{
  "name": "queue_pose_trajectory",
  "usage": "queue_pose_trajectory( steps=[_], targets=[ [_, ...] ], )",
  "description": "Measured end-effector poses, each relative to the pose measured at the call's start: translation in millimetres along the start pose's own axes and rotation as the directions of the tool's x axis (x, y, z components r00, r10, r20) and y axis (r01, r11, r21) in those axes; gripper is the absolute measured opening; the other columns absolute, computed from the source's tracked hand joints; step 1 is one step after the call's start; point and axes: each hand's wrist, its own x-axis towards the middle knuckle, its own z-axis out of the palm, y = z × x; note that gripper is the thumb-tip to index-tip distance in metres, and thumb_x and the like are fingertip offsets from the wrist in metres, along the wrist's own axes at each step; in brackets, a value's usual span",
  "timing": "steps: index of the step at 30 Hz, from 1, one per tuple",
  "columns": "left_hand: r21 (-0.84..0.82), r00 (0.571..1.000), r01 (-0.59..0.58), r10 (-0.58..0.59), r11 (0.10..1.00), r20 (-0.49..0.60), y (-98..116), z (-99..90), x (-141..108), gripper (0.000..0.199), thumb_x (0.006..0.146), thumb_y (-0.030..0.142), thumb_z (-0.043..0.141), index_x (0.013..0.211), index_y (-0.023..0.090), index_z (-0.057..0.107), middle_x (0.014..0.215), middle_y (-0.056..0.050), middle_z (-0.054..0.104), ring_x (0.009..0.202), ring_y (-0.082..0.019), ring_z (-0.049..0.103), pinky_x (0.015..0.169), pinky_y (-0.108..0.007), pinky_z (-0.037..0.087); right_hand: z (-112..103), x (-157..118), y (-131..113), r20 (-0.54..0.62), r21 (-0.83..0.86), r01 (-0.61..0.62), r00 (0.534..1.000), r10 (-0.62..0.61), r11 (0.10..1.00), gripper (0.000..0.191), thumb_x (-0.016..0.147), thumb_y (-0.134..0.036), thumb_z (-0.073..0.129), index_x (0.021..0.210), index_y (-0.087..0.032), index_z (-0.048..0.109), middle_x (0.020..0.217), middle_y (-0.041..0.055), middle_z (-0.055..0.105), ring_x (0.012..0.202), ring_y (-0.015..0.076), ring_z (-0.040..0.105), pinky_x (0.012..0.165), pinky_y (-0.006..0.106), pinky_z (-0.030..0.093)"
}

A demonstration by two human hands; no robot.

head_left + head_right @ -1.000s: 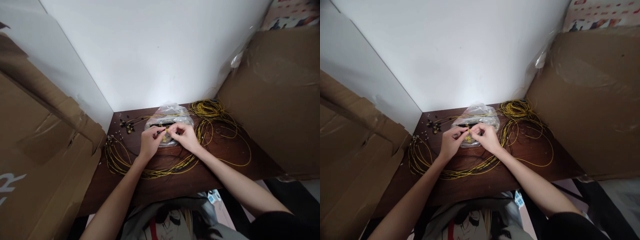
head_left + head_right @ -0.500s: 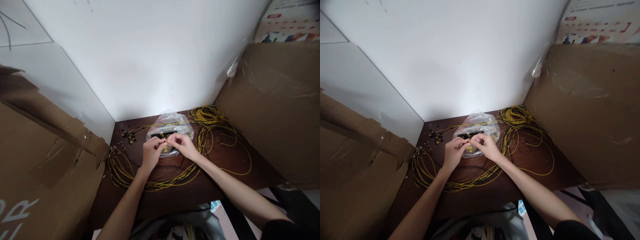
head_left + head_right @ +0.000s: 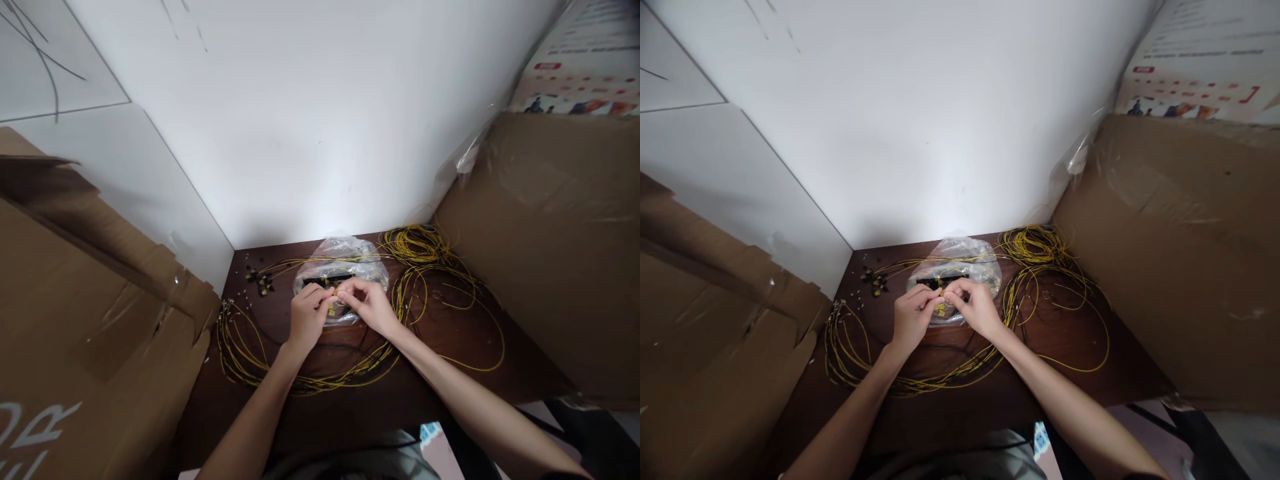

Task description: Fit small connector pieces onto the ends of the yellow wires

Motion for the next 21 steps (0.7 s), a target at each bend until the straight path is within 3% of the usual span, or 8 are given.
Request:
queue_pose_trajectory(
  steps=[4, 9, 12, 16, 21],
  targets=[
    [0.045, 0.998, -0.056, 0.056, 0.997, -0.009, 3, -3.4, 0, 0.011, 0.081, 0.019, 0.058, 0.08, 0.015, 0.069, 0.07, -0.003, 0.062, 0.06, -0.011, 0.052, 0.056, -0.022, 0.041, 1, 0, -3, 0.015, 0.109, -0.058, 0.998, 0.056, 0.992, 0.019, 0.075, -0.034, 0.065, 0.074, -0.014, 0.065, 0.065, 0.003, 0.062, 0.059, 0.013, 0.052, 0.059, 0.026, 0.042],
    [-0.003, 0.999, 0.008, -0.008, 1.0, -0.043, 10, -8.5, 5, 0.011, 0.079, 0.02, 0.062, 0.084, 0.016, 0.07, 0.071, -0.003, 0.063, 0.056, -0.01, 0.05, 0.055, -0.023, 0.041, 4, 2, -7, 0.048, 0.36, -0.156, 0.988, 0.148, 0.92, 0.023, 0.069, -0.037, 0.07, 0.073, -0.015, 0.064, 0.062, 0.0014, 0.063, 0.058, 0.0122, 0.056, 0.061, 0.026, 0.046],
    [-0.08, 0.998, 0.063, -0.062, 0.995, 0.022, 10, -10.9, 6, 0.012, 0.077, 0.02, 0.063, 0.086, 0.017, 0.071, 0.072, -0.003, 0.064, 0.057, -0.01, 0.052, 0.055, -0.023, 0.042, 4, 2, -8, 0.046, 0.387, -0.169, 0.985, 0.164, 0.906, 0.023, 0.067, -0.036, 0.072, 0.072, -0.015, 0.065, 0.061, 0.0009, 0.063, 0.057, 0.0111, 0.056, 0.06, 0.025, 0.045],
    [-0.224, 0.988, 0.128, -0.105, 0.966, 0.111, 5, -10.3, 5, 0.018, 0.079, 0.019, 0.061, 0.094, 0.019, 0.071, 0.086, -0.006, 0.067, 0.074, -0.014, 0.061, 0.064, -0.024, 0.047, 1, 2, -8, 0.03, 0.38, -0.158, 0.987, 0.158, 0.911, 0.024, 0.065, -0.036, 0.073, 0.072, -0.015, 0.066, 0.061, 0.0009, 0.063, 0.057, 0.0113, 0.056, 0.059, 0.025, 0.045],
    [-0.278, 0.989, 0.141, -0.124, 0.95, 0.078, 2, -7.3, 4, 0.018, 0.078, 0.019, 0.061, 0.092, 0.02, 0.071, 0.086, -0.006, 0.068, 0.077, -0.016, 0.062, 0.068, -0.026, 0.049, -1, -1, -12, 0.018, 0.341, -0.129, 0.991, 0.131, 0.931, 0.024, 0.067, -0.037, 0.072, 0.072, -0.015, 0.065, 0.06, 0.0005, 0.062, 0.056, 0.0108, 0.054, 0.057, 0.025, 0.044]
  ],
)
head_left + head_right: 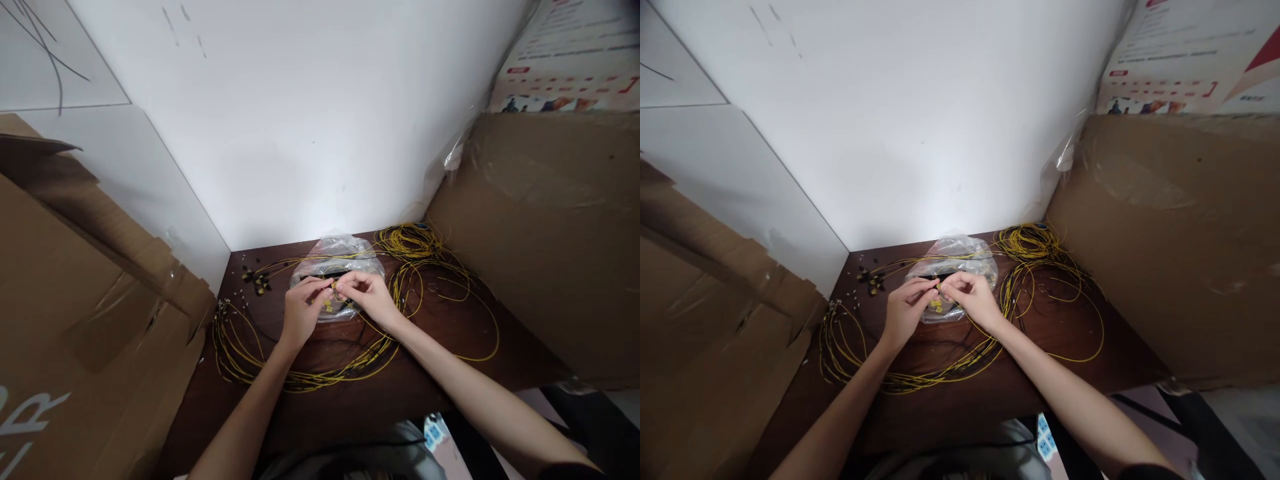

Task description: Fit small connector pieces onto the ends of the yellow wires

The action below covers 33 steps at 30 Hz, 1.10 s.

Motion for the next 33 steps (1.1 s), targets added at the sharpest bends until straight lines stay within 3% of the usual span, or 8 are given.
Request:
queue_pose_trajectory(
  steps=[4, 17, 22, 26, 33],
  targets=[
    [0.025, 0.999, -0.023, 0.024, 0.999, -0.035, 2, 1.2, 0, 0.014, 0.077, 0.017, 0.063, 0.088, 0.019, 0.072, 0.083, -0.005, 0.068, 0.074, -0.015, 0.062, 0.067, -0.026, 0.048, 1, -1, 0, -0.005, -0.059, 0.028, 1.0, -0.029, 0.998, 0.025, 0.069, -0.039, 0.07, 0.072, -0.015, 0.064, 0.06, 0.0006, 0.061, 0.055, 0.0105, 0.053, 0.057, 0.024, 0.044],
    [0.128, 0.996, -0.092, 0.093, 0.988, -0.009, 9, -0.8, -1, 0.013, 0.077, 0.015, 0.061, 0.083, 0.019, 0.072, 0.08, -0.005, 0.069, 0.071, -0.015, 0.062, 0.067, -0.027, 0.049, 0, -2, 2, 0.048, -0.119, 0.037, 0.998, -0.032, 0.992, 0.029, 0.071, -0.043, 0.067, 0.075, -0.015, 0.062, 0.063, 0.0017, 0.061, 0.059, 0.0122, 0.054, 0.059, 0.027, 0.045],
    [0.121, 0.998, -0.063, 0.062, 0.991, 0.011, 9, -0.9, 1, 0.014, 0.077, 0.013, 0.061, 0.083, 0.018, 0.072, 0.078, -0.004, 0.067, 0.069, -0.014, 0.06, 0.064, -0.026, 0.047, 0, -1, 2, 0.058, -0.094, 0.014, 0.998, -0.008, 0.995, 0.029, 0.07, -0.043, 0.068, 0.076, -0.014, 0.063, 0.06, -0.0003, 0.058, 0.055, 0.0106, 0.051, 0.056, 0.024, 0.042],
    [0.145, 0.997, -0.044, 0.035, 0.988, 0.062, 6, -0.9, 2, 0.021, 0.077, 0.011, 0.059, 0.092, 0.018, 0.071, 0.074, -0.003, 0.062, 0.067, -0.013, 0.056, 0.063, -0.025, 0.044, 0, 0, 5, 0.0, -0.113, 0.015, 1.0, -0.015, 0.993, 0.03, 0.068, -0.043, 0.069, 0.074, -0.014, 0.064, 0.057, -0.002, 0.054, 0.049, 0.008, 0.043, 0.048, 0.022, 0.035],
    [0.135, 0.996, -0.014, 0.001, 0.991, 0.094, 4, -1.8, 3, 0.019, 0.078, 0.018, 0.059, 0.095, 0.018, 0.069, 0.072, -0.002, 0.059, 0.067, -0.013, 0.054, 0.064, -0.025, 0.044, -2, 2, 10, -0.035, -0.132, 0.045, 0.998, -0.05, 0.99, 0.031, 0.069, -0.045, 0.068, 0.072, -0.014, 0.063, 0.057, -0.002, 0.052, 0.05, 0.0083, 0.041, 0.049, 0.023, 0.032]
  ],
)
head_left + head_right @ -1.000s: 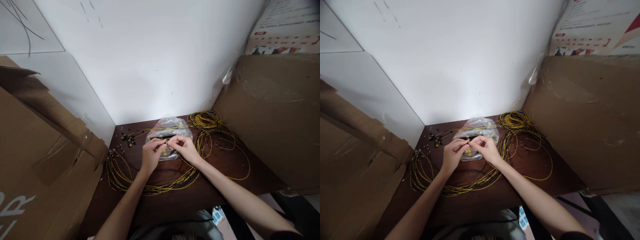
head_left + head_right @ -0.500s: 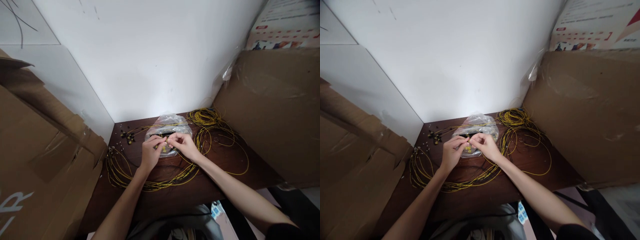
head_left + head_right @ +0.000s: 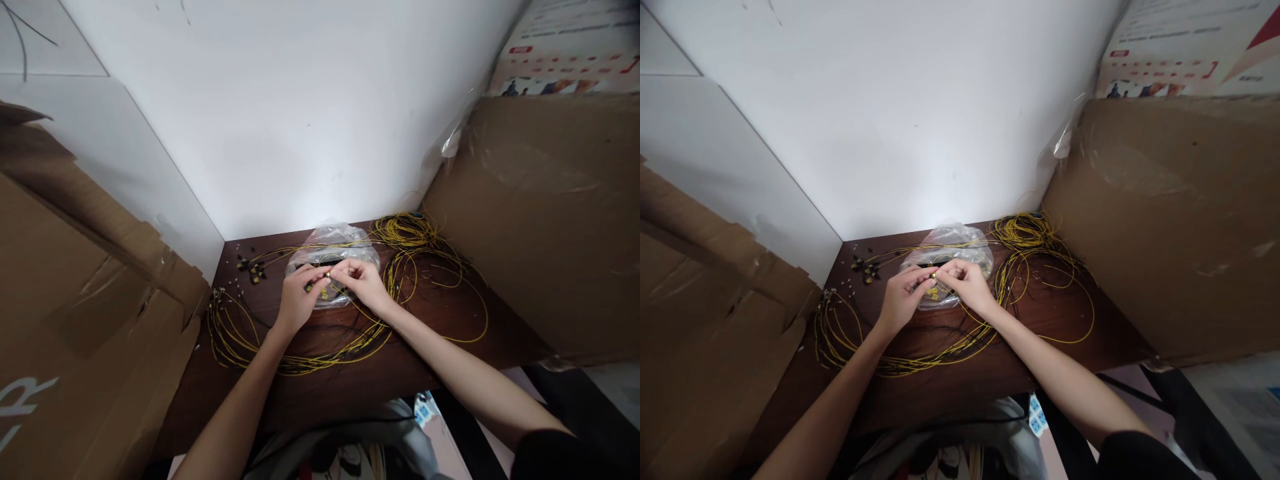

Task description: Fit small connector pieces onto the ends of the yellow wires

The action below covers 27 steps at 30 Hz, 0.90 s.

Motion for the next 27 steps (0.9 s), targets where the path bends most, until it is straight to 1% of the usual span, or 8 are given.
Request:
queue_pose_trajectory(
  steps=[2, 5, 8, 13, 20, 23, 27],
  targets=[
    [-0.035, 1.0, 0.028, -0.029, 0.999, -0.011, -2, -0.5, 0, 0.018, 0.077, 0.02, 0.061, 0.093, 0.016, 0.067, 0.074, -0.003, 0.06, 0.068, -0.013, 0.054, 0.065, -0.025, 0.044, -1, 1, -1, -0.025, -0.003, 0.003, 1.0, -0.003, 1.0, 0.032, 0.069, -0.046, 0.067, 0.071, -0.015, 0.062, 0.053, -0.0031, 0.05, 0.048, 0.0078, 0.038, 0.047, 0.022, 0.03],
    [-0.091, 0.996, 0.07, -0.074, 0.993, -0.042, -6, -2.3, 1, 0.015, 0.077, 0.023, 0.06, 0.089, 0.015, 0.063, 0.076, -0.002, 0.059, 0.068, -0.012, 0.053, 0.064, -0.024, 0.046, -3, 2, -3, -0.063, -0.006, -0.027, 0.998, 0.027, 1.0, 0.034, 0.071, -0.048, 0.064, 0.071, -0.015, 0.06, 0.049, -0.0043, 0.047, 0.043, 0.007, 0.035, 0.044, 0.022, 0.028],
    [-0.08, 0.995, 0.07, -0.075, 0.994, -0.059, -8, -5.1, 2, 0.013, 0.076, 0.024, 0.059, 0.086, 0.016, 0.061, 0.074, -0.002, 0.056, 0.066, -0.012, 0.051, 0.06, -0.023, 0.045, -5, 3, -5, -0.074, -0.007, -0.045, 0.996, 0.045, 0.999, 0.035, 0.072, -0.051, 0.063, 0.072, -0.015, 0.06, 0.049, -0.0042, 0.047, 0.042, 0.0069, 0.036, 0.043, 0.022, 0.028],
    [-0.016, 0.997, 0.053, -0.054, 0.998, -0.055, -9, -7.7, 2, 0.009, 0.076, 0.024, 0.06, 0.081, 0.016, 0.061, 0.077, -0.003, 0.059, 0.069, -0.013, 0.053, 0.062, -0.023, 0.045, -6, 3, -4, -0.056, -0.016, -0.041, 0.998, 0.04, 0.999, 0.035, 0.072, -0.05, 0.063, 0.071, -0.015, 0.06, 0.049, -0.0037, 0.049, 0.043, 0.0072, 0.038, 0.043, 0.022, 0.029],
    [-0.01, 0.994, 0.056, -0.056, 0.998, -0.096, -11, -9.6, 2, 0.01, 0.074, 0.024, 0.062, 0.08, 0.016, 0.064, 0.08, -0.003, 0.063, 0.07, -0.014, 0.056, 0.064, -0.024, 0.046, -8, 4, -3, -0.052, -0.044, -0.03, 0.998, 0.028, 0.999, 0.035, 0.072, -0.05, 0.063, 0.07, -0.015, 0.059, 0.049, -0.0037, 0.048, 0.043, 0.0076, 0.038, 0.044, 0.022, 0.03],
    [-0.002, 0.994, 0.046, -0.046, 0.999, -0.103, -12, -11.6, 2, 0.01, 0.075, 0.024, 0.061, 0.079, 0.017, 0.064, 0.08, -0.003, 0.063, 0.071, -0.014, 0.057, 0.067, -0.024, 0.046, -8, 5, -2, -0.048, -0.077, -0.018, 0.999, 0.014, 0.997, 0.035, 0.073, -0.05, 0.062, 0.07, -0.015, 0.059, 0.049, -0.0034, 0.049, 0.044, 0.0081, 0.039, 0.045, 0.022, 0.031],
    [-0.032, 0.995, 0.049, -0.052, 0.998, -0.09, -11, -11.6, 2, 0.01, 0.075, 0.024, 0.062, 0.079, 0.016, 0.064, 0.079, -0.003, 0.063, 0.07, -0.014, 0.057, 0.064, -0.023, 0.046, -7, 3, 2, -0.018, -0.176, 0.032, 0.999, -0.036, 0.984, 0.031, 0.078, -0.046, 0.058, 0.074, -0.015, 0.06, 0.053, -0.002, 0.051, 0.048, 0.0099, 0.044, 0.049, 0.023, 0.035]
  ],
)
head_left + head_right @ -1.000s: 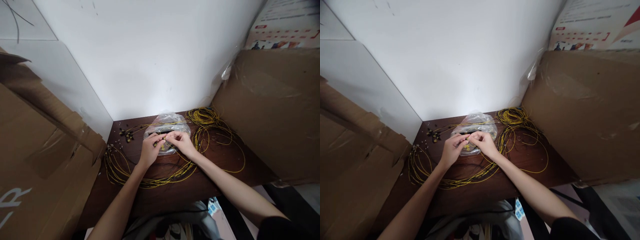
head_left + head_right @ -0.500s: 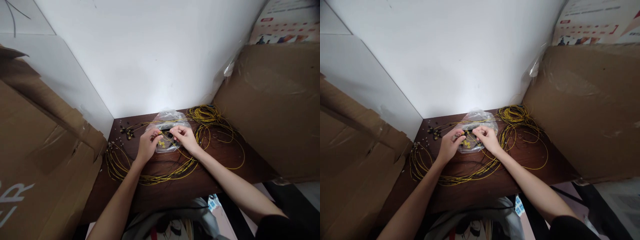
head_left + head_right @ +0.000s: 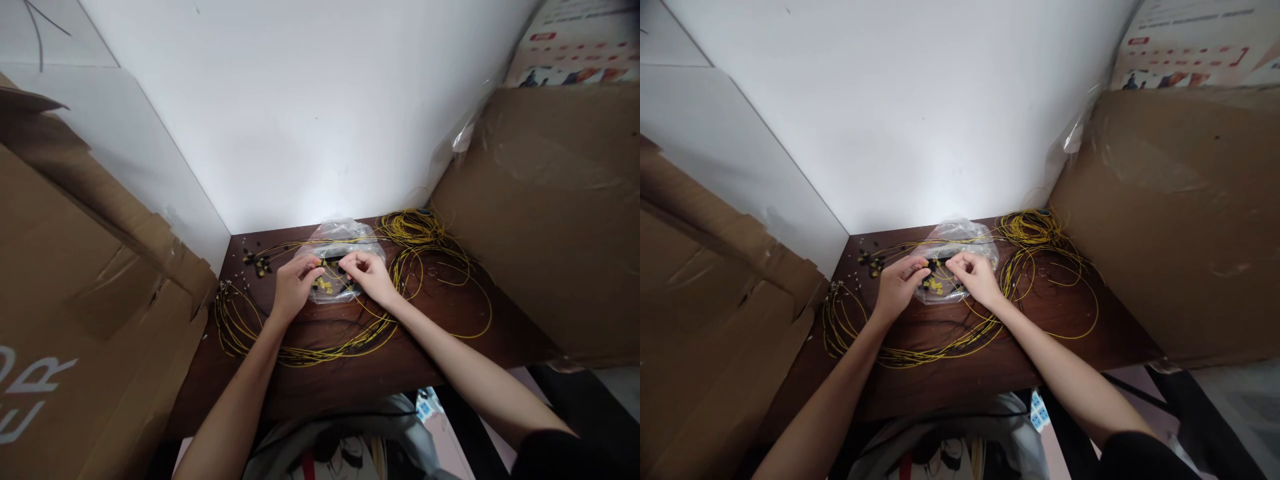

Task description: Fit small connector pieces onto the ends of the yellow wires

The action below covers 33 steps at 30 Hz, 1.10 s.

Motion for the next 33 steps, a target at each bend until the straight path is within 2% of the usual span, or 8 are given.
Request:
queue_pose_trajectory(
  steps=[7, 10, 14, 17, 22, 26, 29, 33],
  targets=[
    [-0.164, 0.997, 0.043, -0.032, 0.985, 0.072, 3, 4.9, 0, 0.017, 0.078, 0.021, 0.056, 0.092, 0.015, 0.063, 0.095, -0.007, 0.061, 0.074, -0.014, 0.059, 0.061, -0.023, 0.05, 2, -3, -1, -0.014, -0.263, 0.224, 0.972, -0.235, 0.939, 0.021, 0.084, -0.033, 0.052, 0.082, -0.016, 0.064, 0.072, 0.003, 0.06, 0.064, 0.0139, 0.052, 0.06, 0.026, 0.04],
    [-0.225, 0.997, 0.059, -0.048, 0.973, 0.053, 1, 5.8, 1, 0.017, 0.08, 0.021, 0.054, 0.092, 0.015, 0.065, 0.097, -0.008, 0.06, 0.07, -0.012, 0.059, 0.06, -0.024, 0.052, 2, -3, -2, 0.008, -0.294, 0.258, 0.964, -0.267, 0.92, 0.018, 0.085, -0.029, 0.051, 0.084, -0.016, 0.064, 0.075, 0.0037, 0.061, 0.066, 0.0147, 0.054, 0.062, 0.027, 0.041],
    [-0.303, 0.992, 0.116, -0.122, 0.946, -0.003, -2, 7.1, 1, 0.02, 0.077, 0.025, 0.059, 0.094, 0.015, 0.064, 0.097, -0.007, 0.063, 0.081, -0.016, 0.061, 0.065, -0.025, 0.054, 3, -3, -2, 0.016, -0.306, 0.279, 0.957, -0.288, 0.91, 0.017, 0.085, -0.025, 0.049, 0.088, -0.017, 0.063, 0.077, 0.0038, 0.061, 0.067, 0.0147, 0.054, 0.063, 0.027, 0.042],
    [-0.336, 0.982, 0.162, -0.184, 0.928, -0.034, -3, 8.1, 1, 0.023, 0.074, 0.026, 0.063, 0.094, 0.014, 0.064, 0.093, -0.006, 0.066, 0.082, -0.016, 0.062, 0.064, -0.025, 0.054, 5, -5, -3, 0.069, -0.325, 0.33, 0.943, -0.326, 0.886, 0.016, 0.084, -0.019, 0.047, 0.087, -0.017, 0.063, 0.08, 0.0045, 0.062, 0.072, 0.0158, 0.054, 0.067, 0.028, 0.042],
    [-0.294, 0.974, 0.181, -0.211, 0.939, -0.076, -5, 8.0, 1, 0.021, 0.07, 0.029, 0.067, 0.083, 0.014, 0.063, 0.082, -0.004, 0.066, 0.071, -0.013, 0.06, 0.059, -0.022, 0.049, 9, -8, -3, 0.212, -0.339, 0.458, 0.888, -0.407, 0.822, 0.02, 0.081, -0.009, 0.043, 0.083, -0.017, 0.061, 0.08, 0.0045, 0.059, 0.077, 0.0172, 0.053, 0.074, 0.031, 0.042],
    [-0.195, 0.975, 0.173, -0.196, 0.965, -0.105, -6, 6.6, 0, 0.018, 0.071, 0.031, 0.067, 0.078, 0.014, 0.062, 0.073, 0.0, 0.063, 0.062, -0.01, 0.055, 0.058, -0.02, 0.044, 12, -9, -1, 0.229, -0.359, 0.536, 0.844, -0.485, 0.764, 0.021, 0.08, -0.006, 0.043, 0.08, -0.018, 0.06, 0.089, 0.0057, 0.059, 0.087, 0.0185, 0.051, 0.08, 0.034, 0.042],
    [-0.17, 0.971, 0.17, -0.194, 0.971, -0.137, -5, 4.8, 0, 0.017, 0.071, 0.03, 0.066, 0.077, 0.015, 0.061, 0.074, -0.001, 0.063, 0.066, -0.011, 0.057, 0.061, -0.021, 0.043, 10, -8, -1, 0.201, -0.363, 0.521, 0.853, -0.481, 0.772, 0.022, 0.081, -0.006, 0.042, 0.081, -0.018, 0.06, 0.091, 0.0056, 0.059, 0.089, 0.0185, 0.052, 0.081, 0.034, 0.042],
    [-0.205, 0.96, 0.172, -0.21, 0.964, -0.184, -4, 2.0, 3, 0.016, 0.073, 0.03, 0.064, 0.078, 0.015, 0.059, 0.074, -0.001, 0.062, 0.066, -0.011, 0.056, 0.058, -0.02, 0.042, 5, -4, 2, 0.092, -0.344, 0.415, 0.908, -0.409, 0.843, 0.023, 0.082, -0.005, 0.04, 0.086, -0.017, 0.059, 0.084, 0.004, 0.06, 0.081, 0.016, 0.055, 0.075, 0.03, 0.043]
  ],
)
